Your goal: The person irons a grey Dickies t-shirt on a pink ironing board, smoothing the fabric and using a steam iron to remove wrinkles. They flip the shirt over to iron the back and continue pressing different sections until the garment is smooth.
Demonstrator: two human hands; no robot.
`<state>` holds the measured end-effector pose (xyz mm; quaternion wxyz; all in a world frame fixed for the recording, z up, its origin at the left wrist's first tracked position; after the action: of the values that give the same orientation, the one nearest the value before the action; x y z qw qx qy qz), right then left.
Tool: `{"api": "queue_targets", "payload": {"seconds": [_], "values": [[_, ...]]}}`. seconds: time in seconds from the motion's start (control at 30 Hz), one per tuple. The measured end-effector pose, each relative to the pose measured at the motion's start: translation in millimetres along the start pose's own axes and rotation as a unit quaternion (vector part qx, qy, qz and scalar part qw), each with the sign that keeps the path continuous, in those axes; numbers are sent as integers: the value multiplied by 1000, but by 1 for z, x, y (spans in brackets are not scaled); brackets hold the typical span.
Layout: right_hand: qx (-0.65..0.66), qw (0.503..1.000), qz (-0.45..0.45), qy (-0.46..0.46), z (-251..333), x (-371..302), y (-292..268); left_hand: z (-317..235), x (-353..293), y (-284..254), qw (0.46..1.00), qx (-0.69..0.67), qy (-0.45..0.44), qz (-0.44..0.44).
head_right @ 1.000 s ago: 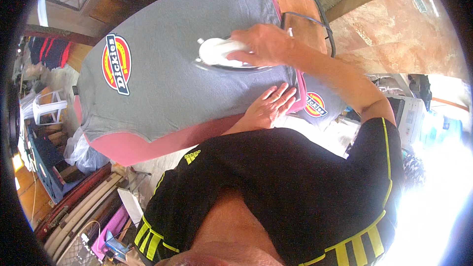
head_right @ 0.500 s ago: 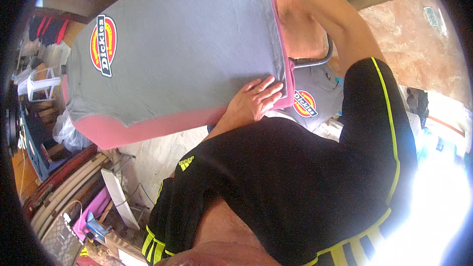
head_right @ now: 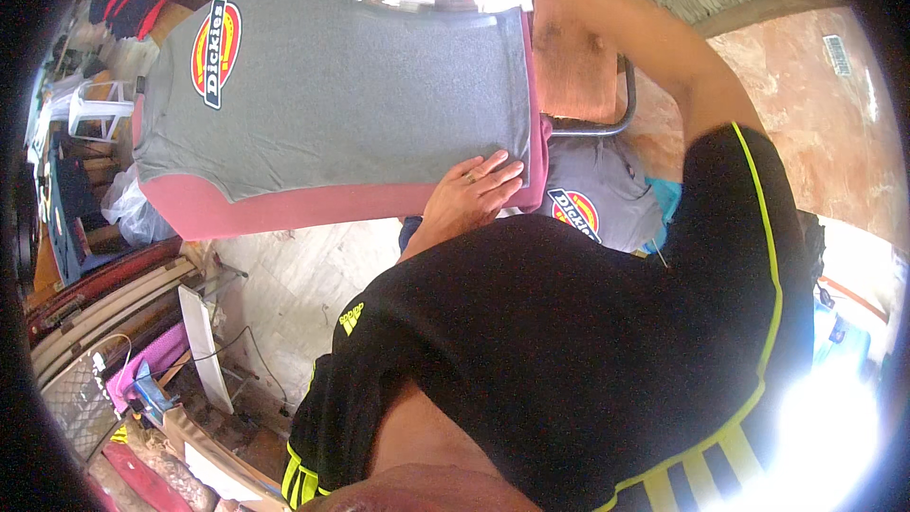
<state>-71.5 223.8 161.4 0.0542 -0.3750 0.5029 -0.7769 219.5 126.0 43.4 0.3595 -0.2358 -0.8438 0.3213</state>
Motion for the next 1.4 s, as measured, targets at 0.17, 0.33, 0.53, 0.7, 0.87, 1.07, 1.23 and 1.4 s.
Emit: {"api": "queue_targets", "payload": {"seconds": [0.17, 0.33, 0.53, 0.7, 0.87, 1.07, 1.23, 1.4], "values": [[-48, 983, 8, 179, -68, 73, 20, -6, 0, -1, 998, 8, -14, -62], [17, 986, 47, 157, 9, 25, 7, -5, -7, 4, 992, 32, -17, -120], [26, 987, 133, 81, 60, -80, -36, -1, -10, 2, 987, 34, 0, -158], [-6, 998, 41, 50, -6, -55, -49, -3, -10, 4, 984, 30, 0, -176], [-30, 970, 5, 243, -95, 19, -16, -8, -1, 4, 986, 40, 0, -161], [-11, 988, -36, 151, 0, -41, -1, -10, -3, -4, 981, -10, 14, -196], [51, 987, 67, 139, 107, -103, -24, 11, -25, -44, 960, -71, -53, -265], [74, 972, 125, 187, 158, -169, -55, 92, -54, -130, 906, 211, -179, -320]]}}
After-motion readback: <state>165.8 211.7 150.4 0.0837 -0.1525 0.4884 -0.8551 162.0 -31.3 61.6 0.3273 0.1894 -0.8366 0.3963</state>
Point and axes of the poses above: each hand's wrist, its own x-axis towards the middle knuckle, its own y-axis out of the palm, z = x × y, the point moved 6 cm from there along x, towards the middle knuckle, and after that the axes turned 15 degrees about -z, right-handed, at the moved point
